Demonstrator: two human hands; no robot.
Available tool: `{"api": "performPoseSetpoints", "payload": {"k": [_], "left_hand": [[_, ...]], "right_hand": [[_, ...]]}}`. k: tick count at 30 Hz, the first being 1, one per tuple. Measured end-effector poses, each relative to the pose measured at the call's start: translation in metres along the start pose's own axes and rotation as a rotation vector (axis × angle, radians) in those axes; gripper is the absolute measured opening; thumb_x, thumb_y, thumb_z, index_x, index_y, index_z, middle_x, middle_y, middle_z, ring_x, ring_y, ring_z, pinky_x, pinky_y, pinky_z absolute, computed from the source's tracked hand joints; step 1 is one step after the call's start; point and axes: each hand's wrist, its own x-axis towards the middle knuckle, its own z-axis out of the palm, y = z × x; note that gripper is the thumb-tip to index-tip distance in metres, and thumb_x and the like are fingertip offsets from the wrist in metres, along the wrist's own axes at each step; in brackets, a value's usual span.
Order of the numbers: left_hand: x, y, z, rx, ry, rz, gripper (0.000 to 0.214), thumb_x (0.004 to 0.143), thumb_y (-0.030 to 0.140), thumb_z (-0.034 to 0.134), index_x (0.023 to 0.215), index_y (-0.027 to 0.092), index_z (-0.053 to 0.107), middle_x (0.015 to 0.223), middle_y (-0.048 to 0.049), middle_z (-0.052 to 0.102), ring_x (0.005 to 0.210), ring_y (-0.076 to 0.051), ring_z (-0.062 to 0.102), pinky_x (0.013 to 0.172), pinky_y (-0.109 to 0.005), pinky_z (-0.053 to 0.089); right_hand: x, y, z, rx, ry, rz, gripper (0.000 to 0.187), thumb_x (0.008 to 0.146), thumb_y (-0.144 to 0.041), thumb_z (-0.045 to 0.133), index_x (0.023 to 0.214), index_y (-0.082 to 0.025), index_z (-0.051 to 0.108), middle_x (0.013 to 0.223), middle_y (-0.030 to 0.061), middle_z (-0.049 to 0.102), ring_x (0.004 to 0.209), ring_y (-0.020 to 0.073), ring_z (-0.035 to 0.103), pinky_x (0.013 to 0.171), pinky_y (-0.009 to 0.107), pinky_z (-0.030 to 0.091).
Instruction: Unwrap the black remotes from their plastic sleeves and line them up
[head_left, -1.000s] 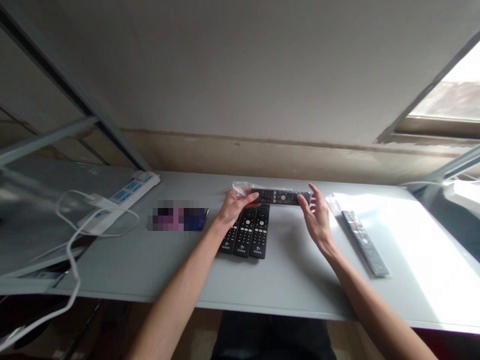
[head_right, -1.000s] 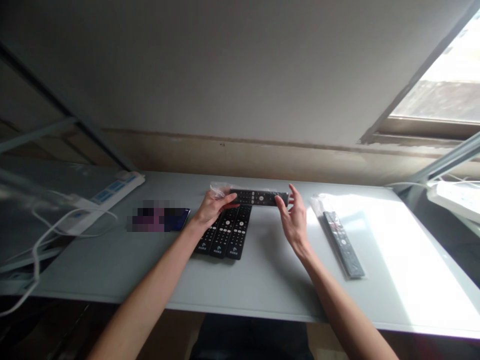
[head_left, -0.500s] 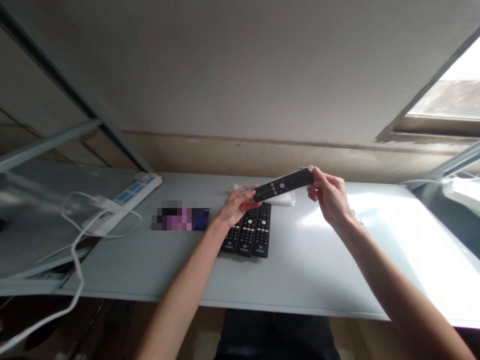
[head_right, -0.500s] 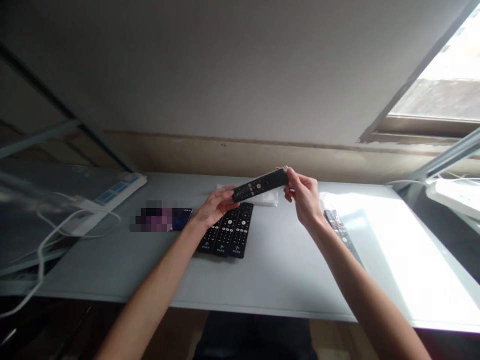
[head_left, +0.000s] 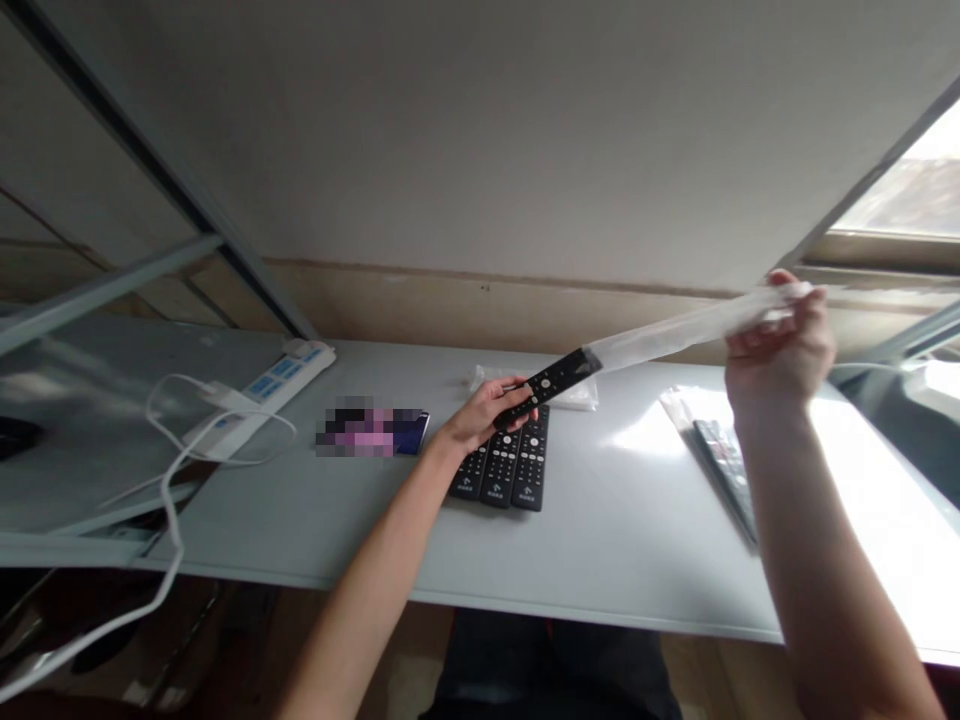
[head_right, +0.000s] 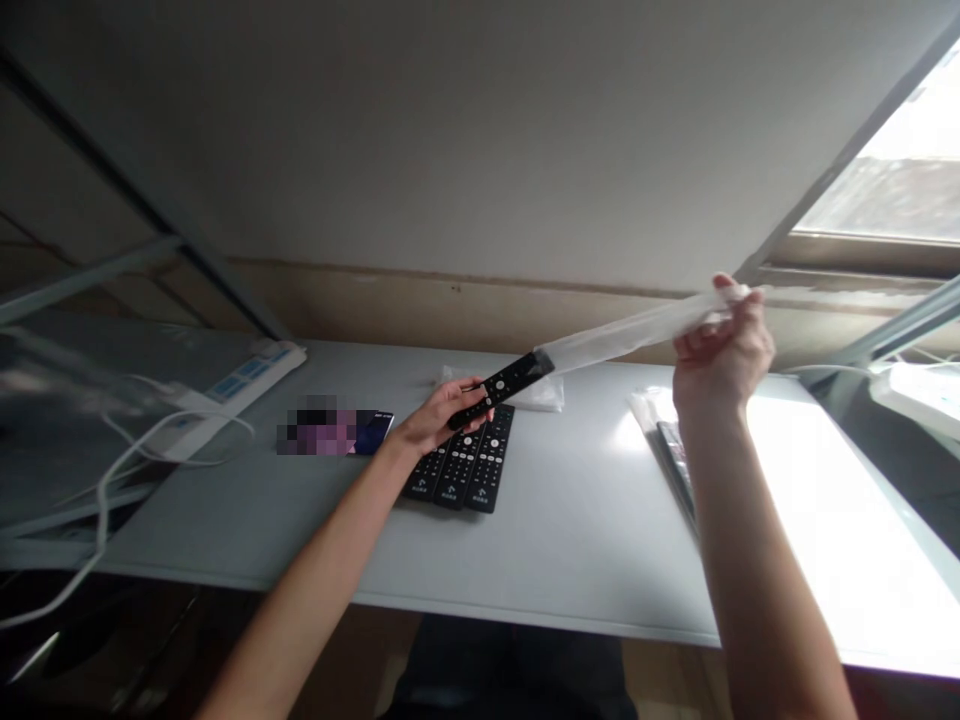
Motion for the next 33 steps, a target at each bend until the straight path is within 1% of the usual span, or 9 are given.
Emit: {"api": "performPoseSetpoints", "payload": {"k": [2, 4, 7, 13, 15, 18, 21, 25, 33], "left_hand": [[-0.001, 0.0, 0.005, -0.043, 0.002, 0.018, 0.058, 0.081, 0.04, 0.093, 0.126, 0.018, 0.064, 0.089, -0.0049, 0.073, 0.072, -0.012, 0.067, 0.06, -0.022, 0.046], [-0.004, -0.001, 0.01, -0.046, -0.07, 0.014, 0.066, 0.081, 0.036, 0.093, 0.134, 0.022, 0.057, 0.097, -0.0055, 0.074, 0.078, -0.015, 0.071, 0.066, -0.024, 0.053], [-0.008, -0.004, 0.018, 0.017, -0.188, -0.023, 0.083, 0.077, 0.03, 0.095, 0.145, 0.026, 0.048, 0.104, -0.0058, 0.074, 0.078, -0.018, 0.075, 0.071, -0.03, 0.06], [-0.011, -0.012, 0.034, 0.147, -0.243, -0.138, 0.114, 0.079, 0.027, 0.092, 0.169, 0.038, 0.024, 0.097, -0.0005, 0.07, 0.07, -0.018, 0.074, 0.065, -0.031, 0.062], [-0.01, -0.014, 0.039, 0.228, -0.24, -0.116, 0.11, 0.084, 0.029, 0.087, 0.172, 0.039, 0.021, 0.095, -0.0001, 0.069, 0.068, -0.016, 0.072, 0.063, -0.028, 0.06], [-0.008, -0.017, 0.045, 0.479, -0.208, 0.022, 0.084, 0.091, 0.032, 0.078, 0.167, 0.033, 0.042, 0.091, -0.0016, 0.072, 0.073, -0.018, 0.071, 0.065, -0.027, 0.056], [-0.007, -0.02, 0.049, 0.735, -0.157, 0.172, 0.064, 0.094, 0.03, 0.072, 0.157, 0.031, 0.059, 0.107, -0.0052, 0.077, 0.093, -0.023, 0.073, 0.082, -0.032, 0.058], [-0.007, -0.025, 0.051, 0.966, -0.06, 0.266, 0.061, 0.095, 0.028, 0.069, 0.155, 0.031, 0.061, 0.132, -0.0094, 0.073, 0.118, -0.029, 0.068, 0.109, -0.041, 0.051], [-0.003, -0.041, 0.054, 1.316, 0.01, 0.314, 0.043, 0.1, 0.026, 0.06, 0.142, 0.026, 0.07, 0.117, -0.0096, 0.076, 0.111, -0.032, 0.061, 0.108, -0.046, 0.048]], "right_hand": [[-0.003, 0.026, -0.02, -0.045, 0.112, 0.056, 0.05, 0.111, -0.05, 0.043, 0.136, -0.016, 0.071, 0.065, -0.0034, 0.051, 0.047, 0.0098, 0.038, 0.05, 0.031, 0.035], [-0.021, 0.05, -0.025, -0.048, 0.103, 0.183, 0.048, 0.108, -0.058, 0.046, 0.127, -0.023, 0.073, 0.085, 0.0032, 0.066, 0.06, 0.0129, 0.055, 0.057, 0.03, 0.048], [-0.063, 0.078, -0.012, 0.099, 0.186, 0.449, 0.036, 0.095, -0.059, 0.072, 0.103, -0.025, 0.071, 0.093, 0.0011, 0.071, 0.073, 0.0134, 0.065, 0.068, 0.027, 0.058], [-0.104, 0.101, 0.008, 0.128, 0.221, 0.505, 0.035, 0.085, -0.048, 0.088, 0.092, -0.024, 0.064, 0.085, -0.0017, 0.072, 0.077, 0.0129, 0.072, 0.071, 0.024, 0.065], [-0.107, 0.102, 0.007, 0.132, 0.223, 0.496, 0.034, 0.085, -0.047, 0.087, 0.093, -0.023, 0.065, 0.088, -0.0002, 0.074, 0.081, 0.0142, 0.074, 0.074, 0.025, 0.066], [-0.111, 0.102, 0.009, 0.138, 0.214, 0.49, 0.035, 0.083, -0.049, 0.088, 0.093, -0.023, 0.066, 0.088, 0.0007, 0.075, 0.084, 0.0159, 0.077, 0.075, 0.026, 0.068], [-0.118, 0.101, 0.015, 0.15, 0.185, 0.5, 0.037, 0.081, -0.05, 0.09, 0.096, -0.024, 0.069, 0.088, 0.0007, 0.077, 0.086, 0.0166, 0.078, 0.075, 0.026, 0.068], [-0.126, 0.095, 0.024, 0.17, 0.119, 0.52, 0.038, 0.08, -0.048, 0.09, 0.103, -0.022, 0.075, 0.103, 0.004, 0.08, 0.092, 0.0166, 0.079, 0.076, 0.024, 0.067], [-0.13, 0.09, 0.027, 0.164, 0.014, 0.558, 0.036, 0.084, -0.049, 0.086, 0.108, -0.024, 0.078, 0.095, 0.0016, 0.08, 0.093, 0.0166, 0.08, 0.076, 0.024, 0.067]]}}
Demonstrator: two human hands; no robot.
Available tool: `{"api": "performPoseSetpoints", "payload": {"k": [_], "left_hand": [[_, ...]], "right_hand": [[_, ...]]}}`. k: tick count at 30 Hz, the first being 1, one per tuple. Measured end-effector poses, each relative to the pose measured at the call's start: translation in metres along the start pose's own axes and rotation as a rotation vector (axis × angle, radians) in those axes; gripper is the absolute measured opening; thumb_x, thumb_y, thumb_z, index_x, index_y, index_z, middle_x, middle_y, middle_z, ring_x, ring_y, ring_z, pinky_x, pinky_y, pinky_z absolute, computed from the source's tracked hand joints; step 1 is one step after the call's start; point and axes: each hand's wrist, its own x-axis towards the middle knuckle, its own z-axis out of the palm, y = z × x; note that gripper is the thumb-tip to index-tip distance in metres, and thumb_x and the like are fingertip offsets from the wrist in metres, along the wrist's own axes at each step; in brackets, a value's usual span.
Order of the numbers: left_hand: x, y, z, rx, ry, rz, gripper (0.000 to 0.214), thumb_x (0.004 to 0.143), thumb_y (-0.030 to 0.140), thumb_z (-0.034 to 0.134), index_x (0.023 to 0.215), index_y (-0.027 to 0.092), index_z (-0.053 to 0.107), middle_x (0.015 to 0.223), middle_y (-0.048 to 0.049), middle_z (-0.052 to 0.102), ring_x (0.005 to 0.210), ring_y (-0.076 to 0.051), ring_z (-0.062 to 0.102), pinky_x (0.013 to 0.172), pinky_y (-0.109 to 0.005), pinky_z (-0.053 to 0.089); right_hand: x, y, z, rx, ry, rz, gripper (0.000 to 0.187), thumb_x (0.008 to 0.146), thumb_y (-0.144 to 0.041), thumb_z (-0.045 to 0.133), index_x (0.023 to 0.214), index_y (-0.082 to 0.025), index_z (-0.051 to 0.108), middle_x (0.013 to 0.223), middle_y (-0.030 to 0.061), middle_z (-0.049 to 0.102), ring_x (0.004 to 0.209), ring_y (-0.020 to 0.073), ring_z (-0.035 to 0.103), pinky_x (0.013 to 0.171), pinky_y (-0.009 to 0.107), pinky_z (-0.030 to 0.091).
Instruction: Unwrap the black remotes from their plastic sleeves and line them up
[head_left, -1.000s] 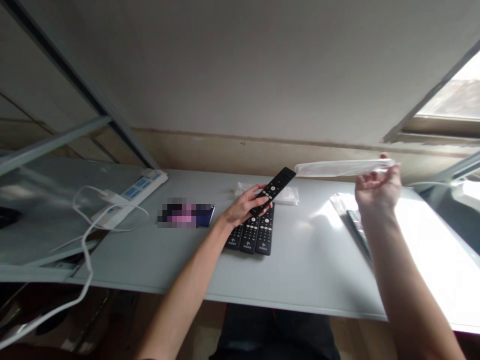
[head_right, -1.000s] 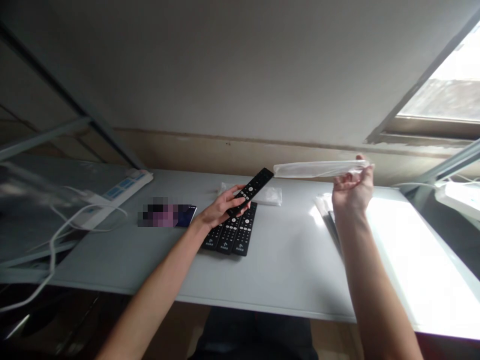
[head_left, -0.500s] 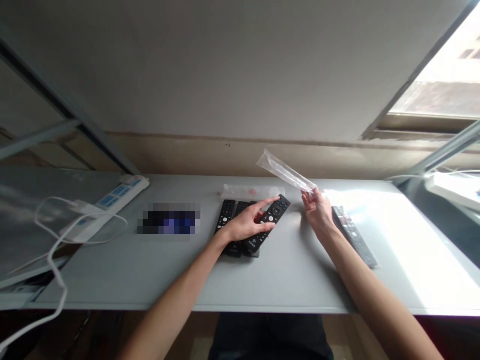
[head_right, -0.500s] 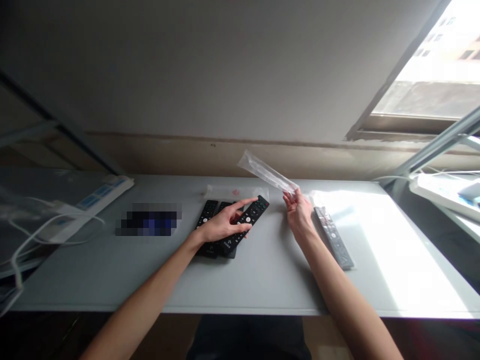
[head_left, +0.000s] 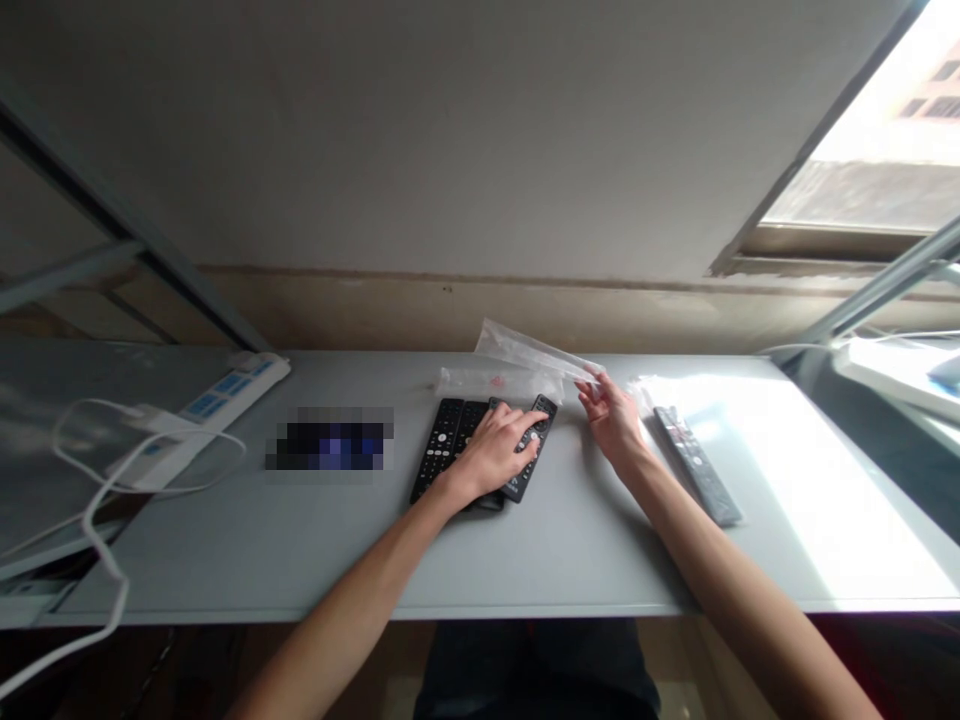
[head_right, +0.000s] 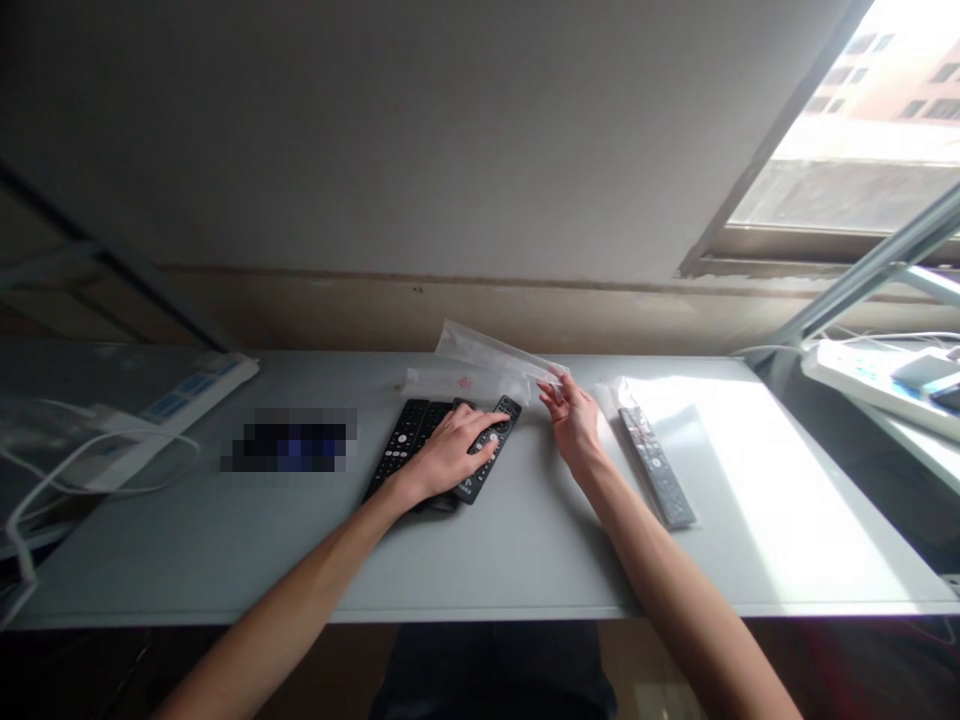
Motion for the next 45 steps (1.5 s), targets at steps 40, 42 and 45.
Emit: {"api": "performPoseSetpoints", "payload": {"k": [40, 42, 45], "left_hand": [[-0.004, -0.004, -0.009, 0.313, -0.152, 0.099, 0.036, 0.112, 0.046, 0.051, 0.135, 0.024, 0.066, 0.171, -0.0136, 0.042, 0.166, -0.033, 0.026, 0.131, -0.056, 0.031], [-0.003, -0.004, -0.013, 0.315, -0.154, 0.13, 0.032, 0.111, 0.043, 0.054, 0.132, 0.023, 0.068, 0.17, -0.0135, 0.042, 0.164, -0.033, 0.031, 0.129, -0.054, 0.036], [-0.001, -0.005, -0.02, 0.322, -0.09, 0.2, 0.026, 0.111, 0.031, 0.052, 0.128, 0.024, 0.07, 0.155, -0.0115, 0.057, 0.148, -0.028, 0.052, 0.121, -0.047, 0.045]], "right_hand": [[-0.009, -0.001, 0.007, -0.12, -0.138, -0.003, 0.054, 0.085, -0.045, 0.086, 0.133, -0.026, 0.068, 0.105, 0.0042, 0.082, 0.098, 0.0236, 0.083, 0.072, 0.029, 0.066], [-0.01, -0.002, 0.011, -0.112, -0.152, -0.001, 0.056, 0.083, -0.045, 0.088, 0.132, -0.026, 0.068, 0.102, 0.0026, 0.081, 0.098, 0.0237, 0.083, 0.071, 0.028, 0.065], [-0.009, -0.002, 0.016, -0.144, -0.153, -0.006, 0.065, 0.079, -0.048, 0.09, 0.135, -0.026, 0.065, 0.097, 0.0022, 0.079, 0.097, 0.0252, 0.083, 0.071, 0.028, 0.064]]}}
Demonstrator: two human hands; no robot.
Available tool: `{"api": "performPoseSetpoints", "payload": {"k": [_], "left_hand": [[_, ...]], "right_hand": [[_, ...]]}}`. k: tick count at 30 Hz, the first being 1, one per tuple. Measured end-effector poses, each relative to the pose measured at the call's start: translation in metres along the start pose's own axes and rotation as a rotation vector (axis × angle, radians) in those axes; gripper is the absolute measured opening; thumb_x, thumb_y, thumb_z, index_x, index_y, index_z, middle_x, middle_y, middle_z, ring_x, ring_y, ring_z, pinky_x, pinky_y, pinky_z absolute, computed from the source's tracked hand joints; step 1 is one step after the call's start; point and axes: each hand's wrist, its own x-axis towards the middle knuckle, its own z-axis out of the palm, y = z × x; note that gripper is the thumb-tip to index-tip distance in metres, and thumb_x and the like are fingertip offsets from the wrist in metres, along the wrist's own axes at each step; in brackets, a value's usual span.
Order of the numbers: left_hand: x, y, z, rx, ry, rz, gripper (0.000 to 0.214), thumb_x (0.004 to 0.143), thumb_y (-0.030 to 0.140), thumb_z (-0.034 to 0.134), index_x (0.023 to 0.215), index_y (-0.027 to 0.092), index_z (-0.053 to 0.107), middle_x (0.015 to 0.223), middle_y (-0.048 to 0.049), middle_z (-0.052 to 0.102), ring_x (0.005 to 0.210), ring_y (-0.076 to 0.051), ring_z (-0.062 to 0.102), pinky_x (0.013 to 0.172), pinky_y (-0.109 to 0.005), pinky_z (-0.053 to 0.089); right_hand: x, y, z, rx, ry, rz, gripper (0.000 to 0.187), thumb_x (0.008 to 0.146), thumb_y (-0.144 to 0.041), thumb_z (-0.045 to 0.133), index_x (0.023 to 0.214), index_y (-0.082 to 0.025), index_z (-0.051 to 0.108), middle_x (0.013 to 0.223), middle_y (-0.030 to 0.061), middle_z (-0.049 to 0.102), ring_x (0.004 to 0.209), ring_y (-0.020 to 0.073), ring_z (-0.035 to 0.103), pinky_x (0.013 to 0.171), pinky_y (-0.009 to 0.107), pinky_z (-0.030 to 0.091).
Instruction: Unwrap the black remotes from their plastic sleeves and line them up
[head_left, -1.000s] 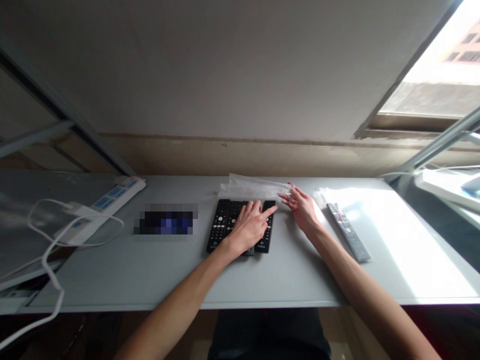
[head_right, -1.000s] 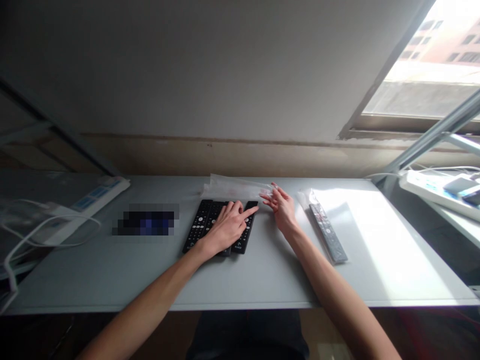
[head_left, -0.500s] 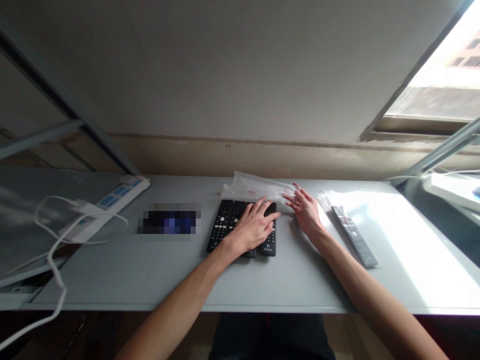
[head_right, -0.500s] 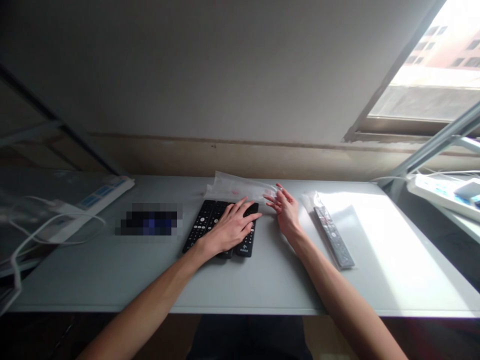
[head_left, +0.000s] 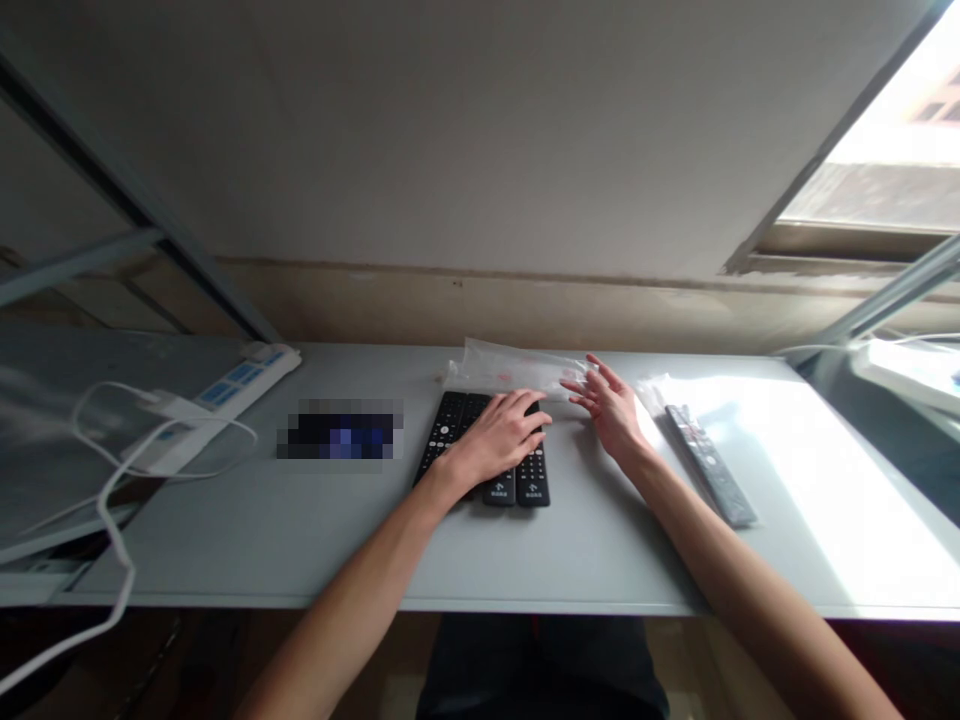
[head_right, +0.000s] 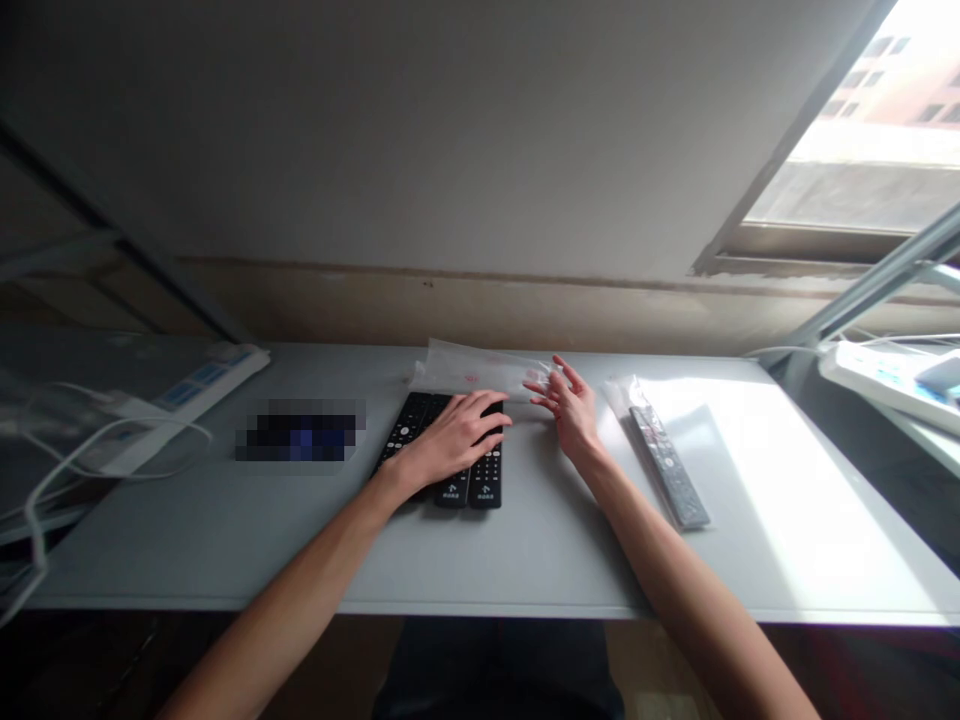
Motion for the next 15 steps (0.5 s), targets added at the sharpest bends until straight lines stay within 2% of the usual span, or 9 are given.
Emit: {"api": "performPoseSetpoints", "payload": {"k": [3, 4, 6, 8, 11, 13, 15], "left_hand": [[0.001, -0.008, -0.003, 0.041, 0.126, -0.021, 0.029, 0.11, 0.022, 0.047, 0.127, 0.022, 0.071, 0.135, -0.0102, 0.067, 0.13, -0.025, 0.062, 0.115, -0.044, 0.05], [0.0, -0.013, -0.003, 0.061, 0.163, -0.047, 0.031, 0.11, 0.021, 0.046, 0.127, 0.021, 0.071, 0.135, -0.0111, 0.067, 0.132, -0.026, 0.061, 0.116, -0.045, 0.049], [-0.002, -0.024, -0.002, 0.095, 0.2, -0.114, 0.035, 0.111, 0.024, 0.044, 0.136, 0.019, 0.068, 0.15, -0.0142, 0.061, 0.144, -0.028, 0.054, 0.123, -0.048, 0.044], [-0.005, -0.036, -0.002, 0.116, 0.14, -0.166, 0.042, 0.113, 0.032, 0.043, 0.149, 0.018, 0.061, 0.168, -0.0165, 0.045, 0.159, -0.032, 0.039, 0.131, -0.055, 0.033], [-0.01, -0.049, -0.004, 0.079, 0.048, -0.255, 0.053, 0.115, 0.04, 0.039, 0.164, 0.022, 0.045, 0.178, -0.0126, 0.031, 0.168, -0.031, 0.021, 0.136, -0.06, 0.021], [-0.012, -0.054, -0.006, 0.044, 0.033, -0.289, 0.056, 0.115, 0.044, 0.035, 0.169, 0.026, 0.036, 0.18, -0.0088, 0.028, 0.17, -0.028, 0.016, 0.138, -0.059, 0.016], [-0.014, -0.057, -0.006, 0.017, 0.023, -0.312, 0.058, 0.115, 0.047, 0.032, 0.171, 0.029, 0.03, 0.181, -0.0063, 0.025, 0.171, -0.027, 0.012, 0.138, -0.058, 0.013]], "right_hand": [[0.004, 0.0, 0.005, -0.127, 0.015, -0.022, 0.07, 0.079, -0.056, 0.086, 0.136, -0.023, 0.061, 0.089, 0.0036, 0.077, 0.084, 0.0261, 0.083, 0.065, 0.031, 0.063], [0.006, 0.0, 0.006, -0.206, 0.019, -0.045, 0.068, 0.082, -0.06, 0.083, 0.133, -0.021, 0.062, 0.085, 0.0036, 0.076, 0.076, 0.0249, 0.081, 0.06, 0.031, 0.061], [0.01, -0.002, 0.009, -0.394, 0.02, -0.121, 0.059, 0.087, -0.065, 0.073, 0.124, -0.02, 0.064, 0.073, 0.0016, 0.072, 0.057, 0.0196, 0.071, 0.05, 0.028, 0.052], [0.017, -0.005, 0.012, -0.534, 0.017, -0.205, 0.052, 0.091, -0.065, 0.068, 0.116, -0.021, 0.066, 0.061, -0.003, 0.063, 0.047, 0.0146, 0.057, 0.046, 0.025, 0.043], [0.031, -0.011, 0.016, -0.585, -0.009, -0.265, 0.048, 0.089, -0.061, 0.071, 0.118, -0.023, 0.064, 0.053, -0.0097, 0.049, 0.046, 0.0125, 0.044, 0.048, 0.024, 0.036], [0.038, -0.012, 0.018, -0.606, -0.047, -0.273, 0.049, 0.09, -0.06, 0.071, 0.122, -0.024, 0.062, 0.053, -0.0112, 0.046, 0.048, 0.013, 0.041, 0.051, 0.026, 0.037], [0.042, -0.01, 0.02, -0.7, -0.075, -0.296, 0.048, 0.092, -0.057, 0.069, 0.126, -0.024, 0.061, 0.056, -0.0096, 0.05, 0.051, 0.015, 0.044, 0.057, 0.029, 0.042]]}}
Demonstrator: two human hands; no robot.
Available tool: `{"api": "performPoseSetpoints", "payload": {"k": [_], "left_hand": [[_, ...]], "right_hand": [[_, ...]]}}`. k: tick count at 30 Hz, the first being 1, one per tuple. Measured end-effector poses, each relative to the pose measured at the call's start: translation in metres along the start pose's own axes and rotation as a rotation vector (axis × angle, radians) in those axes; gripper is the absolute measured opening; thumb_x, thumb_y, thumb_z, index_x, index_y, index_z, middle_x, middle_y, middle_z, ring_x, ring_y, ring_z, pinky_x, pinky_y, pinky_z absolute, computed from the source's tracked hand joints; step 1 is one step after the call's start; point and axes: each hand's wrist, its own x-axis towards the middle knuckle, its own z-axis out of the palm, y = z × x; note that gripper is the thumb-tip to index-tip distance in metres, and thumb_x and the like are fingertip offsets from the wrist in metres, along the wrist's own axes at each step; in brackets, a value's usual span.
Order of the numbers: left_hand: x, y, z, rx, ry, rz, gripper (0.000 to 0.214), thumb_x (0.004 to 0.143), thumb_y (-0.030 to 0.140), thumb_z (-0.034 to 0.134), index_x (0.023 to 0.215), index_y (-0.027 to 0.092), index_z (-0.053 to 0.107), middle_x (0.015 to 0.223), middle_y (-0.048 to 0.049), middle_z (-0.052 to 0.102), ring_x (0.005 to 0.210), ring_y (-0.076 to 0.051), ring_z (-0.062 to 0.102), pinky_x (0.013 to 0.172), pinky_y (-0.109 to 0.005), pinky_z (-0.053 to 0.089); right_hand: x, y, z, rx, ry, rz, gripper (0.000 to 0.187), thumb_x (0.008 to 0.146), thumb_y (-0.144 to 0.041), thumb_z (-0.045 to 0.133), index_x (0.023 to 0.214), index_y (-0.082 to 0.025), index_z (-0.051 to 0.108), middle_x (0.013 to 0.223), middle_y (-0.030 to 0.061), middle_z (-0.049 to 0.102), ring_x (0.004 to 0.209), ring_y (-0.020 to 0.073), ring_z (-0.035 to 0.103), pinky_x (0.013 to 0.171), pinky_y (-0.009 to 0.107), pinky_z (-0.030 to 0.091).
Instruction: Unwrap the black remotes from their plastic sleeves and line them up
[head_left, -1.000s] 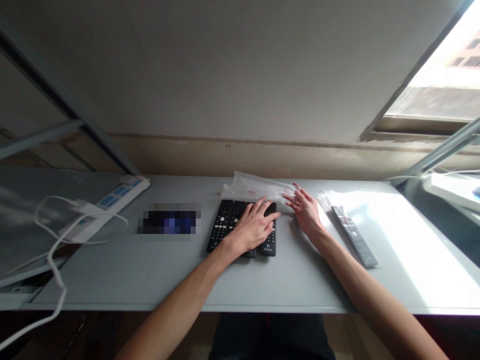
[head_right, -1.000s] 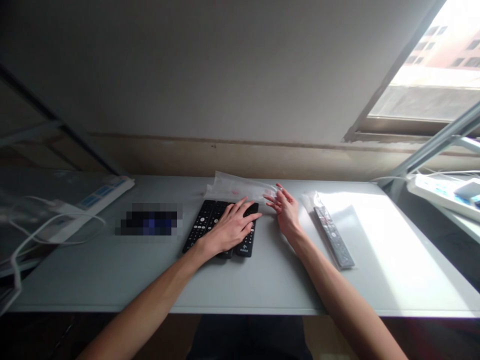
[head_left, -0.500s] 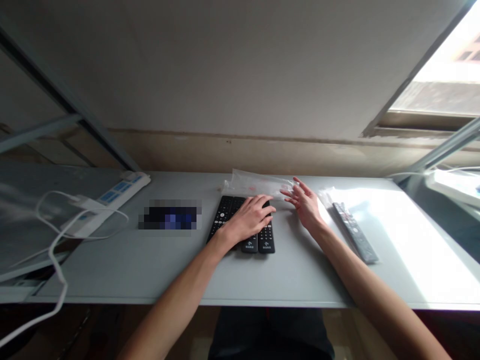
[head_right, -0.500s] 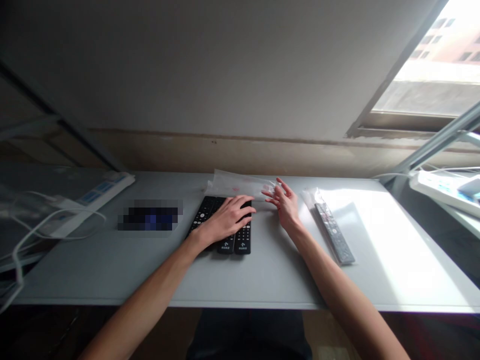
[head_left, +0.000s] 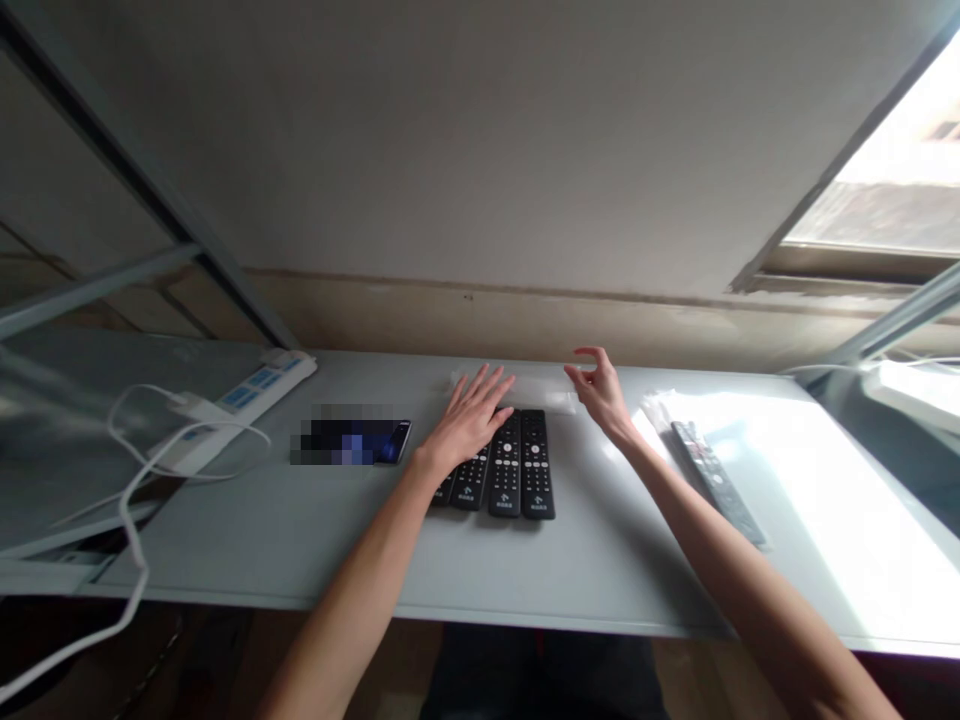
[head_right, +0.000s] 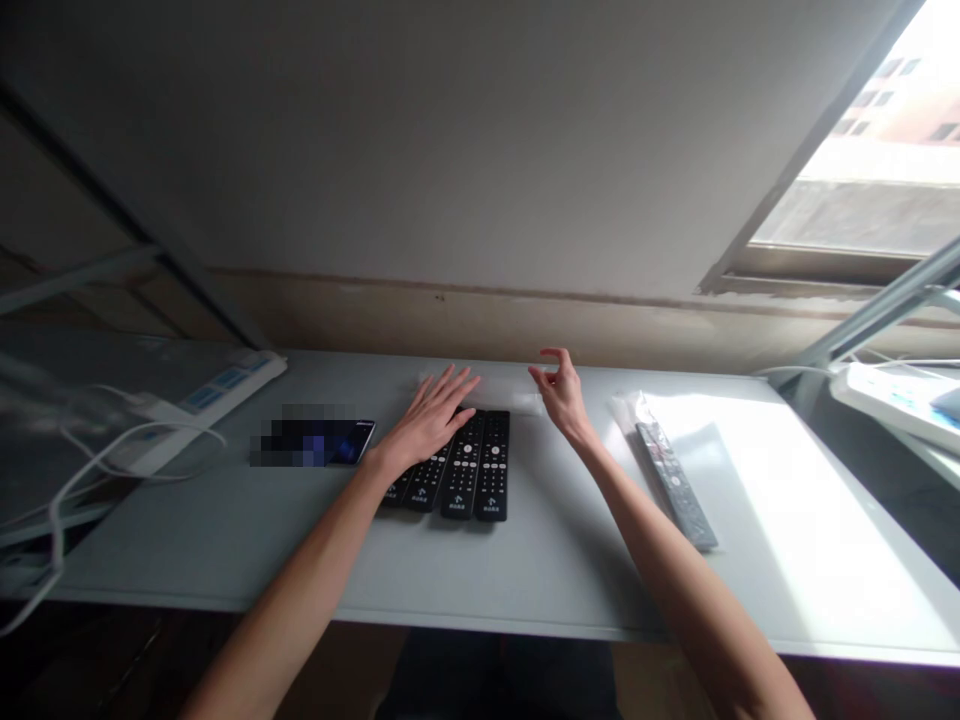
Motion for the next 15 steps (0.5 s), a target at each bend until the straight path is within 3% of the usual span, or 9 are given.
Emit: {"api": "performPoseSetpoints", "payload": {"k": [3, 5, 7, 11, 15], "left_hand": [[-0.002, -0.004, 0.002, -0.026, -0.05, -0.05, 0.061, 0.115, 0.052, 0.03, 0.172, 0.029, 0.029, 0.181, -0.0055, 0.026, 0.171, -0.028, 0.011, 0.138, -0.059, 0.012], [-0.002, -0.005, 0.004, -0.037, -0.081, -0.088, 0.062, 0.115, 0.054, 0.03, 0.171, 0.029, 0.033, 0.18, -0.0064, 0.028, 0.17, -0.03, 0.013, 0.137, -0.059, 0.015], [-0.002, -0.005, 0.003, -0.035, -0.094, -0.107, 0.061, 0.115, 0.055, 0.03, 0.169, 0.029, 0.038, 0.18, -0.0075, 0.028, 0.17, -0.032, 0.015, 0.136, -0.06, 0.02], [0.005, -0.005, -0.005, -0.009, -0.068, -0.066, 0.06, 0.115, 0.054, 0.029, 0.166, 0.027, 0.044, 0.18, -0.0086, 0.027, 0.171, -0.033, 0.01, 0.136, -0.061, 0.018], [0.009, -0.018, -0.007, -0.01, -0.121, -0.074, 0.062, 0.114, 0.058, 0.03, 0.167, 0.029, 0.044, 0.181, -0.0056, 0.022, 0.171, -0.033, 0.005, 0.137, -0.061, 0.01]], "right_hand": [[-0.007, 0.002, 0.004, -0.197, 0.024, -0.053, 0.041, 0.096, -0.047, 0.066, 0.128, -0.023, 0.063, 0.073, 0.0007, 0.065, 0.07, 0.0229, 0.058, 0.078, 0.041, 0.052], [-0.017, 0.0, 0.007, -0.357, 0.085, -0.141, 0.038, 0.1, -0.041, 0.059, 0.132, -0.022, 0.065, 0.102, 0.0123, 0.072, 0.096, 0.031, 0.064, 0.095, 0.052, 0.052], [-0.028, -0.005, 0.008, -0.531, 0.089, -0.269, 0.039, 0.106, -0.038, 0.049, 0.138, -0.025, 0.067, 0.132, 0.0183, 0.067, 0.122, 0.0366, 0.06, 0.107, 0.058, 0.047], [-0.043, -0.011, 0.009, -0.651, -0.174, -0.396, 0.047, 0.113, -0.041, 0.039, 0.151, -0.03, 0.064, 0.161, 0.0139, 0.055, 0.15, 0.0387, 0.046, 0.118, 0.062, 0.043], [-0.05, 0.005, 0.007, -0.605, -0.39, -0.314, 0.059, 0.114, -0.053, 0.032, 0.166, -0.031, 0.047, 0.172, 0.0082, 0.046, 0.165, 0.0358, 0.03, 0.128, 0.062, 0.034]]}}
